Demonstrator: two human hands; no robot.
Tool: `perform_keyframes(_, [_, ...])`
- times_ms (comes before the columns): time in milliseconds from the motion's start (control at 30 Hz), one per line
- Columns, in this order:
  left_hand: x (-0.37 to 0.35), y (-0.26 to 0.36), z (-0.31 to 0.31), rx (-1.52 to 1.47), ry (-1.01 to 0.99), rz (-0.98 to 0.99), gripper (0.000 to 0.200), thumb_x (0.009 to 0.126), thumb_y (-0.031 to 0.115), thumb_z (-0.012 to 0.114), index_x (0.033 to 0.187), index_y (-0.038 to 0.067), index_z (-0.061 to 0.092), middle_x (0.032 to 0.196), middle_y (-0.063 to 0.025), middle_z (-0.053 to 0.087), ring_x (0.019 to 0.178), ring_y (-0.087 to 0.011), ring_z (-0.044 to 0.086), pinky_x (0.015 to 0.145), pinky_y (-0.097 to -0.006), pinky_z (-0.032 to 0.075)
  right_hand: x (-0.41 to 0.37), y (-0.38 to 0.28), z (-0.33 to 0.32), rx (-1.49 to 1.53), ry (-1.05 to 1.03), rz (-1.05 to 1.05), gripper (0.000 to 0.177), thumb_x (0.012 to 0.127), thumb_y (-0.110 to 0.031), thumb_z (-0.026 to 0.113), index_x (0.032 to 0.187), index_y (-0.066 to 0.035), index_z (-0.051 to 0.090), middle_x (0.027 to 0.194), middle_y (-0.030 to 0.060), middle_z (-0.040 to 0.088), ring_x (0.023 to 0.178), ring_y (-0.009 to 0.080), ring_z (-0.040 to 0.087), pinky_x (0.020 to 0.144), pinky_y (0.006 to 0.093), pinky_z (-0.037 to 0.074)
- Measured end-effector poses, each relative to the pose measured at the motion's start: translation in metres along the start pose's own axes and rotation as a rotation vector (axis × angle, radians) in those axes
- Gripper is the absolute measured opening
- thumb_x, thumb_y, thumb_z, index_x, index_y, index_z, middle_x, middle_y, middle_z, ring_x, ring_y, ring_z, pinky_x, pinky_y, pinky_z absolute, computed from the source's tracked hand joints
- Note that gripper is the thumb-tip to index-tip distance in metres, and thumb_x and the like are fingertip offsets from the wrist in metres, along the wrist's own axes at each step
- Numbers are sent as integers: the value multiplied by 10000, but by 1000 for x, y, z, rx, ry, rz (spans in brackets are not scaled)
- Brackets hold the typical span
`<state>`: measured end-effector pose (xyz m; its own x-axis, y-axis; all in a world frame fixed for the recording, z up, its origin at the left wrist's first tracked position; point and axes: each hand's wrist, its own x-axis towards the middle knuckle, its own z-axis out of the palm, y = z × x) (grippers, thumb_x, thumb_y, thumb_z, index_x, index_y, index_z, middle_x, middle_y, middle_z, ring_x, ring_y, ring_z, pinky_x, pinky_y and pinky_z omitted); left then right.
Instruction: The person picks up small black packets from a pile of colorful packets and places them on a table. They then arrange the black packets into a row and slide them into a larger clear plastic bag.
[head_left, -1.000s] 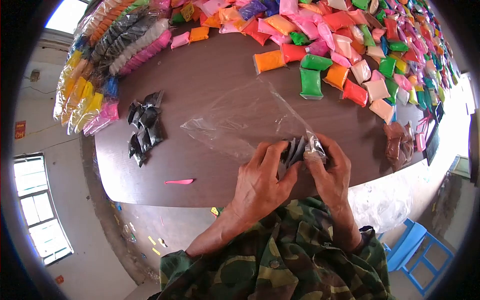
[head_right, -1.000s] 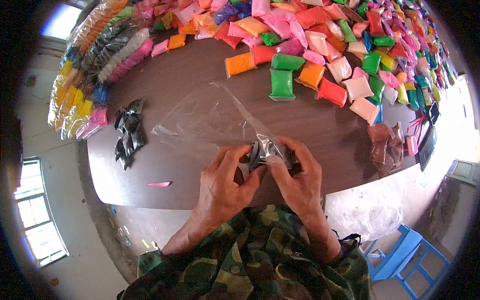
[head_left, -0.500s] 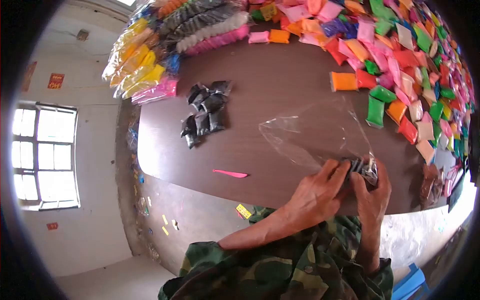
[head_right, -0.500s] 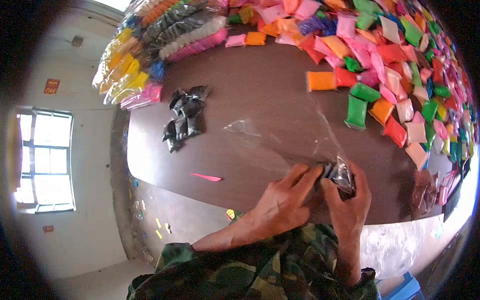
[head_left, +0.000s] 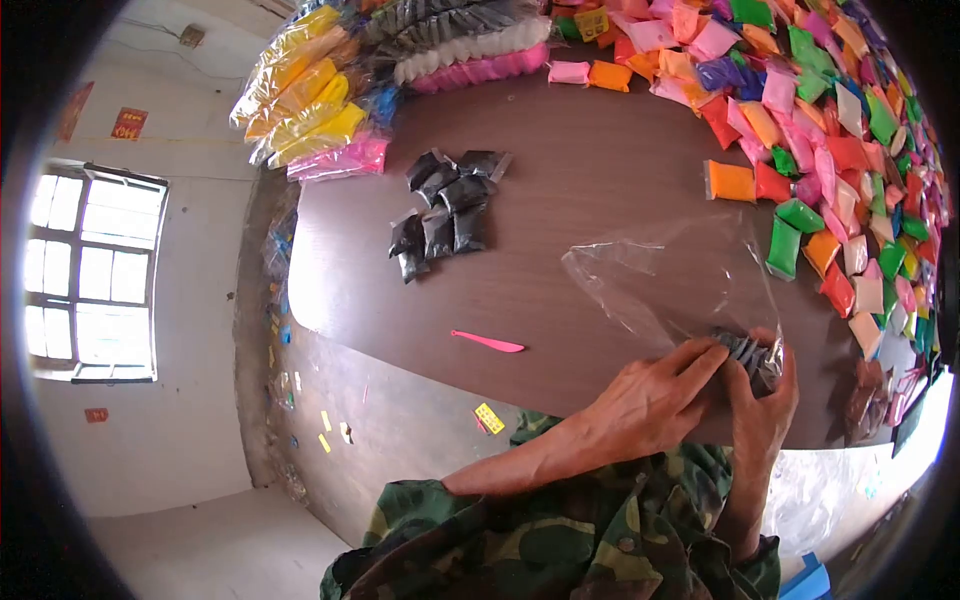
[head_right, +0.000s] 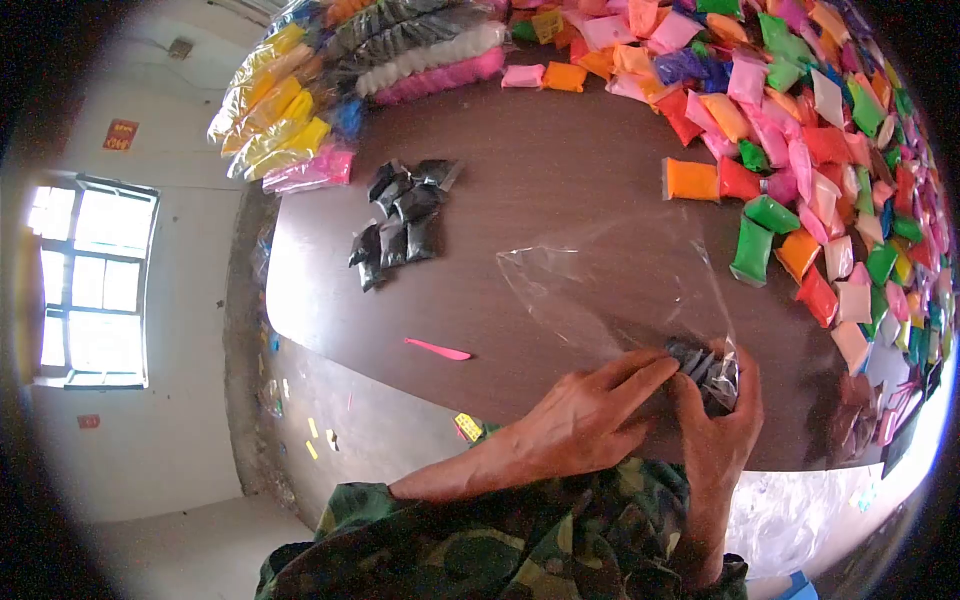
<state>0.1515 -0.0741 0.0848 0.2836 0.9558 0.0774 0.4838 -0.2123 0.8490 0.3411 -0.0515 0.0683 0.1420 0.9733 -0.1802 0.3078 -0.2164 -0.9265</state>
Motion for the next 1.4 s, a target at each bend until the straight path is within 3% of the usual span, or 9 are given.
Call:
perform_keyframes(100, [-10, 8, -19, 41, 171, 98, 433, 895, 113, 809, 1300, 20, 687, 1218, -203, 726, 989, -355, 771, 803, -437, 658, -2, 0, 0, 23, 4, 10, 477, 878, -33, 804, 1329, -32, 649, 1141, 59, 701, 1000, 149, 678, 895, 319, 568])
perform_keyframes(167, [-17, 16, -60, 107, 288, -108, 254, 926, 153, 828, 1133, 26, 755, 1034, -139, 774, 873, -203, 762, 689, -334, 624, -3, -2, -1, 28, 1, 26, 472, 877, -37, 804, 1323, -35, 650, 1122, 55, 694, 967, 137, 670, 870, 309, 572])
perform_keyframes(267, [-30, -50, -135, 343, 657, -269, 171, 970, 169, 779, 1051, 19, 765, 959, -76, 762, 766, -129, 673, 655, -290, 531, -2, -5, -1, 42, -17, 33, 476, 874, -46, 803, 1324, -34, 647, 1101, 56, 684, 933, 127, 659, 842, 300, 573])
perform_keyframes(400, [-63, -153, -239, 964, 891, -483, 339, 961, 376, 783, 1065, 54, 756, 981, -123, 734, 875, -288, 691, 757, -401, 542, -2, -2, -3, 65, -34, 33, 500, 871, -57, 795, 1344, -31, 634, 1101, 60, 677, 934, 129, 654, 837, 300, 572])
perform_keyframes(600, [-85, -192, -278, 419, 793, -774, 494, 891, 414, 847, 1137, 0, 736, 974, -106, 743, 783, -209, 687, 682, -372, 549, -1, 7, -3, 94, -23, 16, 523, 870, -48, 774, 1370, -30, 620, 1134, 65, 671, 962, 133, 652, 851, 293, 570])
perform_keyframes(700, [-94, -179, -272, 164, 916, -765, 580, 904, 408, 867, 1254, -23, 699, 1012, -105, 740, 823, -139, 686, 555, -252, 514, -1, 7, -3, 83, -13, 14, 524, 866, -42, 769, 1368, -28, 623, 1142, 61, 668, 979, 134, 649, 864, 293, 567])
perform_keyframes(800, [-103, -161, -255, 55, 1021, -676, 603, 904, 361, 873, 1307, -33, 658, 1047, -106, 728, 813, -137, 679, 535, -251, 497, -2, 2, -4, 91, -12, 45, 525, 858, -42, 772, 1363, -26, 628, 1152, 60, 666, 994, 137, 646, 877, 302, 563])
perform_keyframes(1133, [-108, -146, -246, 81, 834, -850, 771, 839, 338, 904, 1421, -65, 598, 1059, -109, 711, 790, -131, 649, 546, -247, 466, -1, 9, -6, 84, -19, 43, 539, 848, -30, 770, 1368, -25, 630, 1196, 71, 657, 1017, 152, 645, 870, 316, 565])
perform_keyframes(1400, [-122, -156, -262, -187, 638, -842, 531, 862, 199, 867, 1292, -28, 655, 916, -25, 684, 705, -74, 556, 525, -230, 377, -2, 5, -6, 116, -35, 70, 552, 847, -31, 784, 1374, -14, 622, 1180, 75, 663, 1008, 151, 661, 862, 301, 571])
